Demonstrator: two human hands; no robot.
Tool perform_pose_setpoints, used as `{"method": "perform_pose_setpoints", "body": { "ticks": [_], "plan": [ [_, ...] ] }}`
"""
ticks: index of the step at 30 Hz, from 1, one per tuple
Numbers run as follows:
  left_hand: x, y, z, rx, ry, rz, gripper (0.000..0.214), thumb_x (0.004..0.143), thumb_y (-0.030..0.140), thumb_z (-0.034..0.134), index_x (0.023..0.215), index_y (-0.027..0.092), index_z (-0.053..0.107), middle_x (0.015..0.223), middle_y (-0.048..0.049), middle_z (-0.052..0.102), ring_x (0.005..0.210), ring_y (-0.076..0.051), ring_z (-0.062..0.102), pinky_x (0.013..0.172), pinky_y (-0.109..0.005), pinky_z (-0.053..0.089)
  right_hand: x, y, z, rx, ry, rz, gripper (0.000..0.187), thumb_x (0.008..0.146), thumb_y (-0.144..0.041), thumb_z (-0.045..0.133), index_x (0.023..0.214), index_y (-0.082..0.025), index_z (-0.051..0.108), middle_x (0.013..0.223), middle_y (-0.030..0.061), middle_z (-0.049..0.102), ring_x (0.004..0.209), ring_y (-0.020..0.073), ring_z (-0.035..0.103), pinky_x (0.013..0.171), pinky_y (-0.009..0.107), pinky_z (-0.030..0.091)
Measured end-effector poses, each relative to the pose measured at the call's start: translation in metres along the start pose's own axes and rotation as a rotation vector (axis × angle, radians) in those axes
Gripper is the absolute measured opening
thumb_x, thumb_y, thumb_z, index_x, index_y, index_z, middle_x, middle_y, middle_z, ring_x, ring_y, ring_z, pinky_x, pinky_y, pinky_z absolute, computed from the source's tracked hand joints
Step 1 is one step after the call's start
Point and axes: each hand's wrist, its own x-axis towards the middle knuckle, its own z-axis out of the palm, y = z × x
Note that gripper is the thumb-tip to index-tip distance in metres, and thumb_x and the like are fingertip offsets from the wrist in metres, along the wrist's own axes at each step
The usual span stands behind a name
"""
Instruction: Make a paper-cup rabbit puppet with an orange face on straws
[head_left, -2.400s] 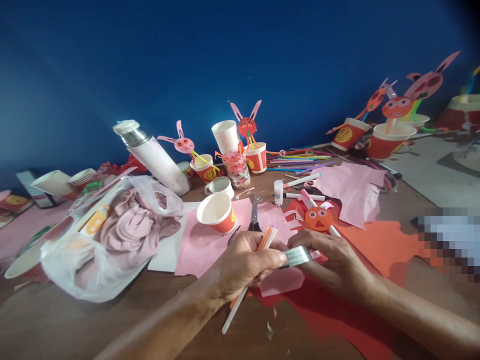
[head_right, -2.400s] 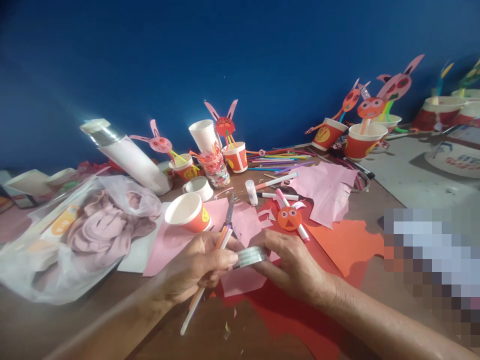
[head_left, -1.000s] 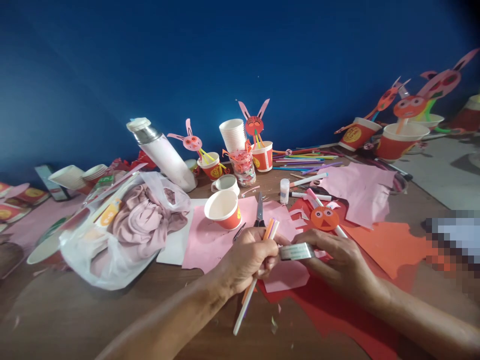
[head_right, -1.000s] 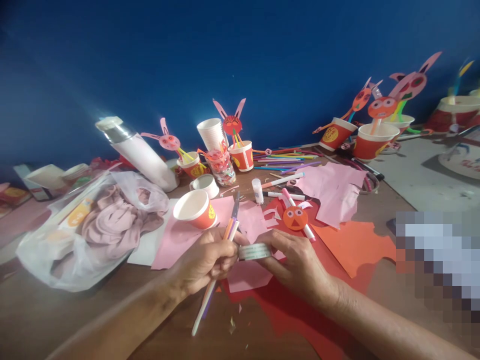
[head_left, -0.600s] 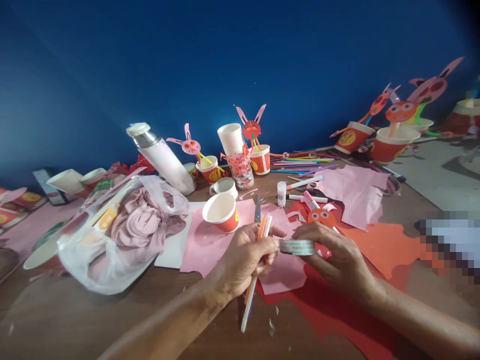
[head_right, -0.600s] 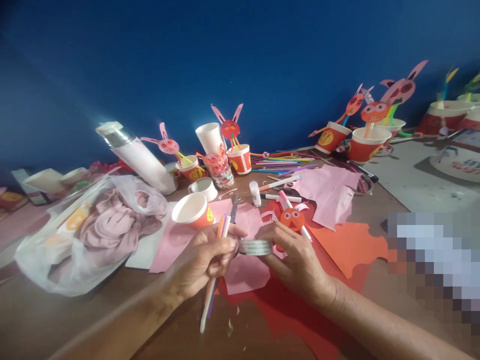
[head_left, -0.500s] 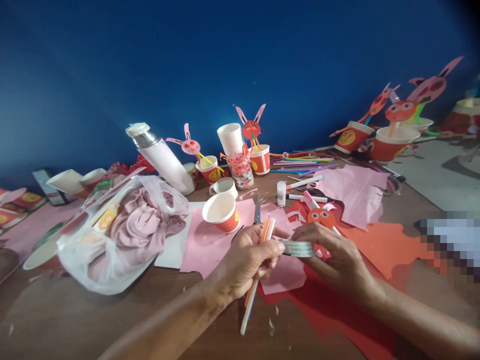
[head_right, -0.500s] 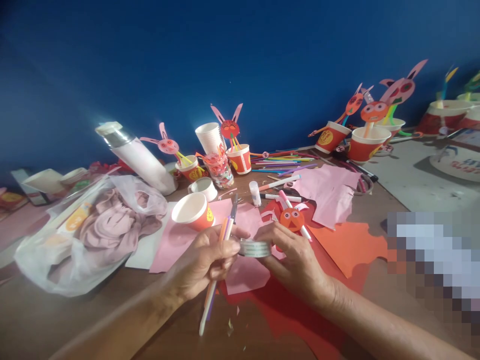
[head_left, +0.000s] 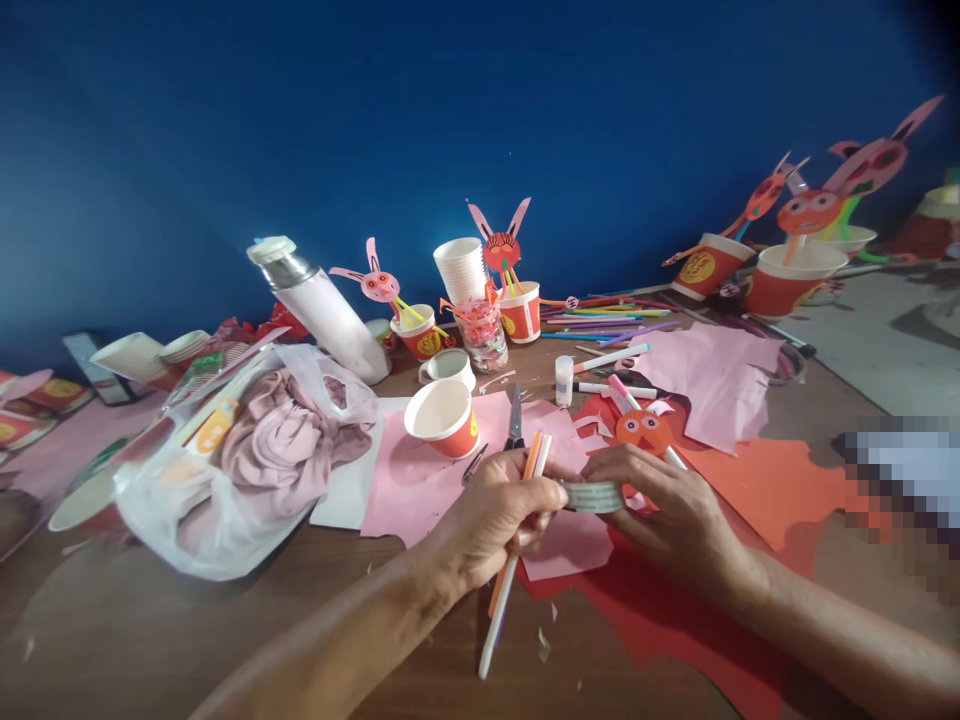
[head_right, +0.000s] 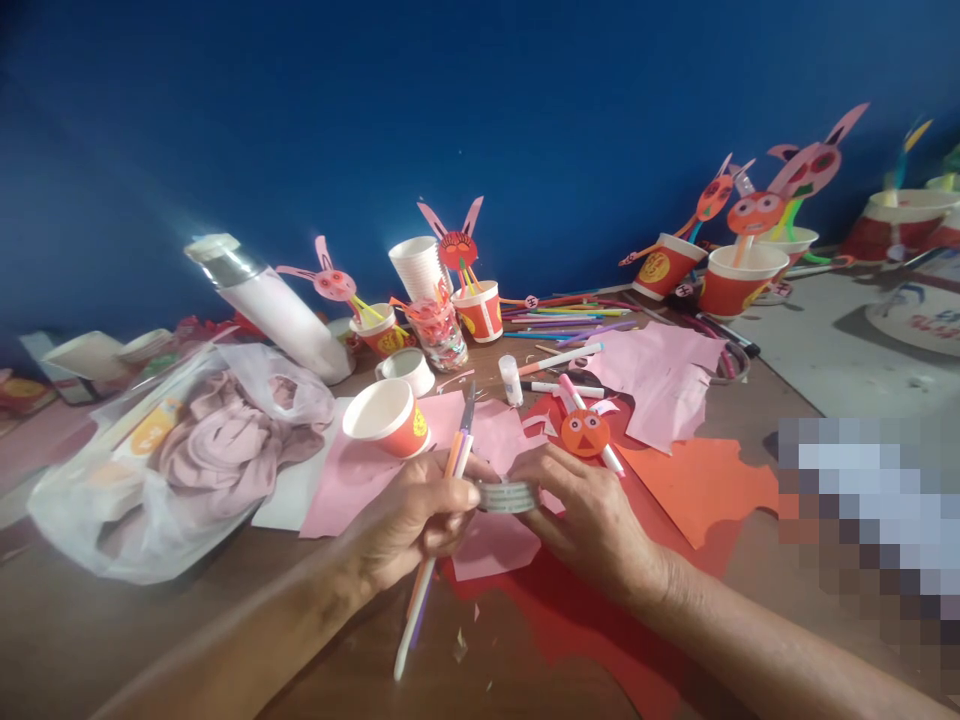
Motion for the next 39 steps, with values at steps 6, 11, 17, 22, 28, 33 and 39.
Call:
{"method": "perform_pose_setpoints", "body": {
  "ticks": [6,11,17,22,28,33,39],
  "plan": [
    [0.0012,-0.0026,-0.0015,-0.006,-0.045,0.005,0.015,0.058,0.016,0.06,0.073,0.015,0.057,0.04,0.0085,0.041,0.032,-0.001,0.026,0.033,-0.016,0.013,0.0004,0.0012,0.0009,-0.06,0.0,0.028,0.012,0.08,-0.009,0.048,0.079,-0.019,0.056,0.073,0.0035,0.064,0.064,0.0129,0.061,0.055,0.022,0.047],
    [0.0029,-0.0037,0.0004,0.012,0.019,-0.041,0.017,0.052,0.013,0.057,0.07,0.016,0.055,0.035,0.0102,0.038,0.029,-0.001,0.024,0.033,-0.017,0.012,-0.0019,0.0035,0.0028,-0.048,-0.014,0.027,0.011,0.08,-0.01,0.049,0.079,-0.018,0.057,0.073,0.0044,0.065,0.065,0.0134,0.062,0.056,0.022,0.047],
    [0.0041,-0.0023,0.0011,0.009,0.056,-0.051,0.022,0.05,0.01,0.049,0.07,0.015,0.056,0.033,0.0101,0.038,0.028,-0.002,0.022,0.033,-0.018,0.011,-0.0018,0.0008,0.0032,-0.057,-0.04,0.107,0.011,0.082,-0.016,0.049,0.077,-0.017,0.059,0.07,0.0034,0.065,0.061,0.0132,0.06,0.054,0.023,0.046],
    [0.0008,-0.0012,-0.0003,0.004,-0.027,-0.026,0.016,0.058,0.015,0.056,0.074,0.016,0.053,0.04,0.01,0.039,0.031,0.0,0.024,0.035,-0.018,0.011,0.0007,-0.0011,0.0016,-0.031,-0.023,0.146,0.01,0.082,-0.017,0.05,0.076,-0.017,0.058,0.068,0.0027,0.064,0.059,0.0124,0.058,0.053,0.023,0.045],
    [0.0044,-0.0048,0.0004,0.036,0.003,-0.023,0.018,0.055,0.011,0.053,0.071,0.017,0.052,0.039,0.0112,0.037,0.029,0.0,0.022,0.034,-0.018,0.011,-0.0028,0.002,0.0023,-0.025,-0.041,0.148,0.012,0.082,-0.018,0.049,0.077,-0.017,0.059,0.069,0.0038,0.064,0.061,0.0131,0.059,0.055,0.024,0.045],
    [0.0055,-0.0056,-0.0013,0.016,0.005,-0.037,0.02,0.052,0.009,0.048,0.07,0.016,0.052,0.035,0.011,0.035,0.029,-0.001,0.02,0.033,-0.018,0.01,-0.0026,0.0012,0.0033,-0.043,-0.057,0.163,0.012,0.082,-0.018,0.049,0.077,-0.016,0.059,0.067,0.0034,0.064,0.059,0.0132,0.058,0.053,0.024,0.045],
    [0.0028,-0.0044,-0.0013,0.02,-0.039,-0.014,0.015,0.061,0.019,0.06,0.073,0.016,0.052,0.04,0.0112,0.035,0.031,0.0,0.022,0.035,-0.018,0.011,-0.0011,-0.0015,0.0016,-0.054,-0.052,0.187,0.013,0.082,-0.021,0.049,0.075,-0.017,0.059,0.066,0.0025,0.064,0.056,0.0123,0.057,0.051,0.023,0.045]
  ]
}}
